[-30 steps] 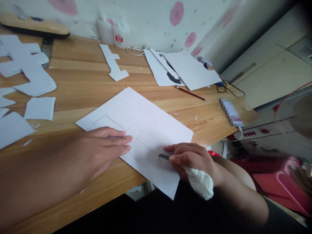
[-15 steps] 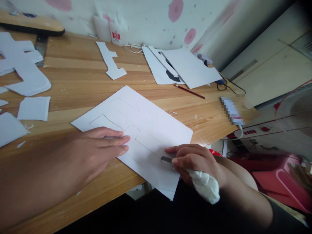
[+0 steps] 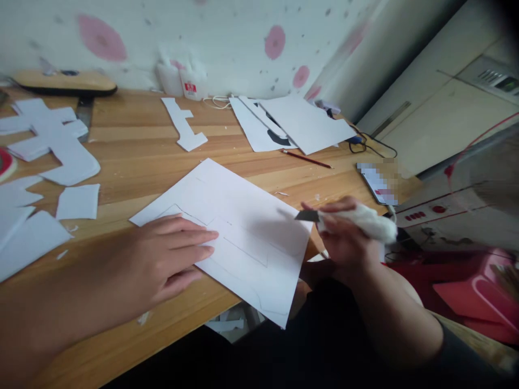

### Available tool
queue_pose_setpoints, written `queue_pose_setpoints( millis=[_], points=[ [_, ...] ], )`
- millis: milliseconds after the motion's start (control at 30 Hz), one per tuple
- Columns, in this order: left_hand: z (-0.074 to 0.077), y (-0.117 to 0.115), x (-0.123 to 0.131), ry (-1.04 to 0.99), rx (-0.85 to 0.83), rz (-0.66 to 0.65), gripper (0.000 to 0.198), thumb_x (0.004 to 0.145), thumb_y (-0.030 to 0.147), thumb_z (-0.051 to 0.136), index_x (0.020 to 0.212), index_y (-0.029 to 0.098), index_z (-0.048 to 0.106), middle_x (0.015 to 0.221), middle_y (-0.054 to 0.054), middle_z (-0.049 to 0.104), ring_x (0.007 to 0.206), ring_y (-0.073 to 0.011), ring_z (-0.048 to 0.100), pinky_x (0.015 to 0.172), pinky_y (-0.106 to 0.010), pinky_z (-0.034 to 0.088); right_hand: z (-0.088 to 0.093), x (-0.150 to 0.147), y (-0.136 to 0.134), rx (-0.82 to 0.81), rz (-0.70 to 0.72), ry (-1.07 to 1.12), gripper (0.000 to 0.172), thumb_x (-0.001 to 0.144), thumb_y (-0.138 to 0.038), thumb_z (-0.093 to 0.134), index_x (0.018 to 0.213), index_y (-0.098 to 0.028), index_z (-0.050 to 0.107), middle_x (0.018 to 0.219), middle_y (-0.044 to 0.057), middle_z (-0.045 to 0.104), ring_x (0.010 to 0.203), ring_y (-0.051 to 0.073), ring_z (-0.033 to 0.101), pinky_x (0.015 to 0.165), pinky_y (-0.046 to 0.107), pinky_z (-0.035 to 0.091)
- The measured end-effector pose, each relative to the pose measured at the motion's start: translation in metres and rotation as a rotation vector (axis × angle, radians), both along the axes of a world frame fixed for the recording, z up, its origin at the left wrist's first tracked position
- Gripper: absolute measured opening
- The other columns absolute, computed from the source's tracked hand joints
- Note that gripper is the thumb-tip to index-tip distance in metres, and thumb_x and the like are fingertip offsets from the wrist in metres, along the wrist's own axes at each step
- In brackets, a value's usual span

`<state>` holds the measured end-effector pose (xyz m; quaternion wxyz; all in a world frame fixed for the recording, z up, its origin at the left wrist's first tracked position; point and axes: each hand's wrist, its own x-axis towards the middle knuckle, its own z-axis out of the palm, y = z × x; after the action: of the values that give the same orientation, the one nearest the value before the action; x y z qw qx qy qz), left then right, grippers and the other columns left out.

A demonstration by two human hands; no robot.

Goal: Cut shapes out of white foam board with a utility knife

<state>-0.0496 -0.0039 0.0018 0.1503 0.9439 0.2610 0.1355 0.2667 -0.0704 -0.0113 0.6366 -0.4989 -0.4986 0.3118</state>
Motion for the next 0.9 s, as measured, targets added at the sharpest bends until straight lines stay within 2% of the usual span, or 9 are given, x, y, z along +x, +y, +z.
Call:
queue_pose_setpoints(
  millis=[100, 167, 267, 433, 567, 633, 767, 833, 900],
  points=[
    [0.0, 0.01, -0.005, 0.065, 0.147, -0.031, 0.03, 0.085, 0.035, 0.058, 0.113, 0.029, 0.068, 0.127, 0.002, 0.065, 0.117, -0.0259, 0.055, 0.104, -0.041, 0.041, 0.002, 0.003, 0.014, -0.154, -0.058, 0.159, 0.012, 0.063, -0.022, 0.072, 0.068, -0.022, 0.061, 0.058, -0.002, 0.06, 0.045, 0.01, 0.054, 0.037, 0.022, 0.042],
    [-0.002, 0.018, -0.009, 0.106, 0.189, -0.004, 0.036, 0.083, 0.042, 0.061, 0.116, 0.028, 0.066, 0.13, -0.001, 0.062, 0.12, -0.0282, 0.053, 0.105, -0.043, 0.038, 0.002, 0.0, 0.017, -0.214, -0.036, 0.173, 0.012, 0.062, -0.021, 0.071, 0.069, -0.019, 0.062, 0.053, -0.004, 0.056, 0.043, 0.009, 0.05, 0.037, 0.021, 0.039],
    [-0.003, 0.027, -0.014, 0.143, 0.258, 0.039, 0.045, 0.081, 0.051, 0.063, 0.119, 0.028, 0.063, 0.133, -0.006, 0.06, 0.121, -0.0317, 0.051, 0.102, -0.048, 0.04, 0.002, -0.006, 0.012, -0.258, -0.046, 0.14, 0.012, 0.064, -0.02, 0.069, 0.072, -0.016, 0.062, 0.053, -0.003, 0.055, 0.045, 0.01, 0.051, 0.04, 0.022, 0.039],
    [0.004, 0.03, -0.016, 0.257, 0.356, 0.267, 0.035, 0.091, 0.041, 0.049, 0.117, 0.022, 0.061, 0.102, -0.006, 0.067, 0.101, -0.028, 0.06, 0.084, -0.039, 0.048, 0.001, -0.017, 0.001, -0.258, -0.109, 0.17, 0.013, 0.065, -0.021, 0.069, 0.073, -0.015, 0.061, 0.052, -0.003, 0.056, 0.045, 0.01, 0.051, 0.041, 0.021, 0.038],
    [0.009, 0.028, -0.015, 0.283, 0.226, 0.368, 0.029, 0.092, 0.036, 0.045, 0.11, 0.02, 0.063, 0.094, -0.008, 0.068, 0.09, -0.0274, 0.064, 0.069, -0.036, 0.049, -0.001, -0.032, -0.01, -0.316, -0.029, 0.177, 0.015, 0.066, -0.025, 0.07, 0.074, -0.016, 0.061, 0.051, -0.004, 0.056, 0.044, 0.011, 0.052, 0.04, 0.022, 0.04],
    [0.008, 0.026, -0.014, 0.251, 0.153, 0.389, 0.027, 0.091, 0.031, 0.044, 0.105, 0.02, 0.064, 0.093, -0.008, 0.068, 0.088, -0.0261, 0.065, 0.07, -0.037, 0.048, 0.0, -0.042, -0.018, -0.383, 0.018, 0.129, 0.017, 0.068, -0.029, 0.071, 0.076, -0.017, 0.061, 0.051, -0.004, 0.056, 0.043, 0.012, 0.053, 0.04, 0.022, 0.042],
    [0.006, 0.023, -0.012, 0.151, 0.082, 0.451, 0.029, 0.089, 0.028, 0.044, 0.107, 0.02, 0.065, 0.093, -0.007, 0.069, 0.087, -0.0232, 0.064, 0.073, -0.035, 0.047, 0.011, -0.059, -0.034, -0.468, 0.014, -0.128, 0.019, 0.073, -0.034, 0.069, 0.081, -0.018, 0.062, 0.052, -0.004, 0.058, 0.044, 0.012, 0.055, 0.041, 0.022, 0.044],
    [0.004, 0.023, -0.011, 0.11, 0.042, 0.455, 0.03, 0.088, 0.028, 0.044, 0.108, 0.02, 0.065, 0.092, -0.006, 0.068, 0.085, -0.0224, 0.064, 0.073, -0.035, 0.047, 0.016, -0.062, -0.039, -0.481, 0.007, -0.232, 0.019, 0.074, -0.035, 0.069, 0.082, -0.018, 0.062, 0.052, -0.003, 0.059, 0.044, 0.012, 0.056, 0.041, 0.022, 0.044],
    [0.001, 0.022, -0.009, 0.082, 0.004, 0.462, 0.029, 0.086, 0.028, 0.046, 0.106, 0.02, 0.066, 0.09, -0.006, 0.068, 0.085, -0.0227, 0.063, 0.074, -0.035, 0.047, 0.016, -0.06, -0.04, -0.495, 0.015, -0.242, 0.02, 0.075, -0.036, 0.068, 0.083, -0.019, 0.061, 0.052, -0.003, 0.059, 0.043, 0.012, 0.054, 0.04, 0.022, 0.043]
  ],
)
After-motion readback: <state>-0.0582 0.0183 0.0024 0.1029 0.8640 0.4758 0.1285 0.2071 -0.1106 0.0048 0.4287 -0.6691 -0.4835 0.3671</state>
